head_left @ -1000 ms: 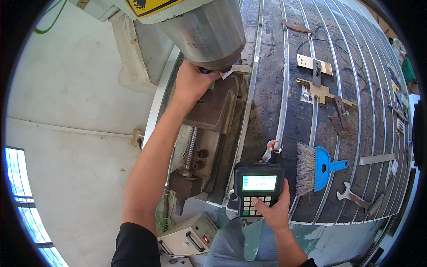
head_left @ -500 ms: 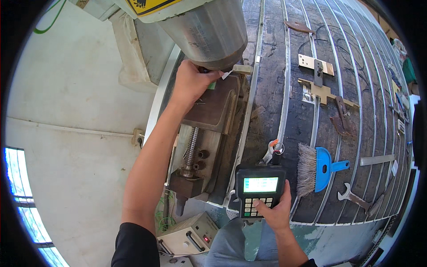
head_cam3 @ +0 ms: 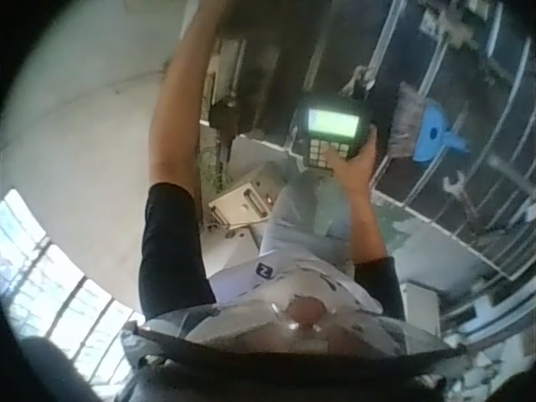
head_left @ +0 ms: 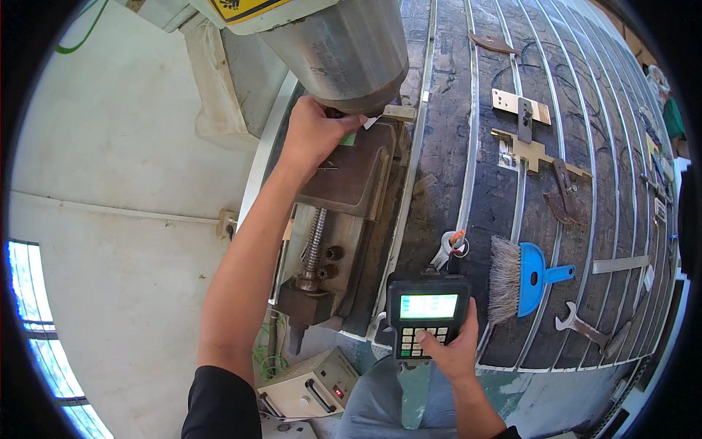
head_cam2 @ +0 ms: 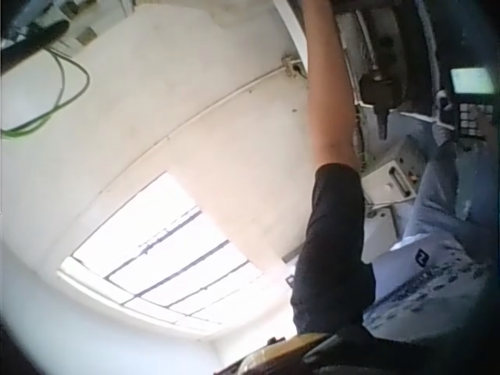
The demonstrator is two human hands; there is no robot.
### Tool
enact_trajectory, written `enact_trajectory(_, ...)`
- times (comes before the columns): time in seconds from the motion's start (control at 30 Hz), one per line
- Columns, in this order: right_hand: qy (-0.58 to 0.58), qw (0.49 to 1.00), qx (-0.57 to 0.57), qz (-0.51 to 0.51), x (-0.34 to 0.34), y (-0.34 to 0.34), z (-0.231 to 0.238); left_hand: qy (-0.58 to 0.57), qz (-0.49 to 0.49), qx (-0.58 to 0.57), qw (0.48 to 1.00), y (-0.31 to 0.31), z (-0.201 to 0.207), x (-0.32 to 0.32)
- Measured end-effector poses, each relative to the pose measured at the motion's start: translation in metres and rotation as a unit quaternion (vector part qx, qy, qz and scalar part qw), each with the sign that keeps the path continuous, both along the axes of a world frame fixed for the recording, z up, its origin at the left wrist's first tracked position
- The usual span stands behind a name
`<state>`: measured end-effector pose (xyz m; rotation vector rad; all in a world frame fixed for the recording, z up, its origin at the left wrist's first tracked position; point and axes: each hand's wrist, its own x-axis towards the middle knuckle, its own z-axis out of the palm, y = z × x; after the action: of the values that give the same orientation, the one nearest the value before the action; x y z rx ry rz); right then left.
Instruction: Operating a CNC machine to cut shoe sole templates from a wooden board.
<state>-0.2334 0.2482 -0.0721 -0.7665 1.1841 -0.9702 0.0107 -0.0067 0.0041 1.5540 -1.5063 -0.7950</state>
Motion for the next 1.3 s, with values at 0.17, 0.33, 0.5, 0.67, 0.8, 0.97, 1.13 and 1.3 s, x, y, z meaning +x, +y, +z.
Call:
enact_trajectory(0.17, -0.008, 1.000, 0.003, -0.002, 0.0002, -0.0007, -0.0008, -0.026, 0.017, -0.002, 1.000, 0.0009, 0.0011, -0.0038)
enact_trajectory(0.33, -0.031, 0.999, 0.008, -0.005, -0.0020, 0.0011, -0.0006, 0.002, 0.016, -0.006, 1.000, 0.0015, 0.0000, -0.0045)
enact_trajectory(0.5, -0.010, 1.000, -0.004, 0.000, -0.0010, 0.0021, -0.0032, 0.015, 0.004, 0.010, 1.000, 0.0000, -0.0008, -0.0012)
enact_trajectory(0.67, -0.007, 1.000, -0.002, -0.005, -0.0004, 0.0021, -0.0036, -0.015, 0.029, -0.034, 0.999, 0.0002, -0.0026, -0.0024)
enact_trajectory(0.8, -0.012, 1.000, 0.000, 0.006, -0.0027, 0.0016, -0.0022, 0.003, 0.003, 0.006, 1.000, 0.0004, -0.0015, -0.0012)
enact_trajectory(0.97, -0.011, 1.000, 0.006, 0.002, -0.0013, 0.0028, -0.0040, -0.034, 0.026, -0.011, 0.999, 0.0012, 0.0004, -0.0022)
enact_trajectory(1.13, -0.007, 1.000, -0.019, 0.015, -0.0039, 0.0018, -0.0070, -0.014, -0.002, 0.044, 0.999, 0.0007, 0.0034, -0.0016)
enact_trajectory(1.3, 0.010, 1.000, -0.020, 0.017, -0.0024, 0.0020, -0.0066, 0.010, 0.007, -0.001, 1.000, -0.0004, 0.0006, -0.0012)
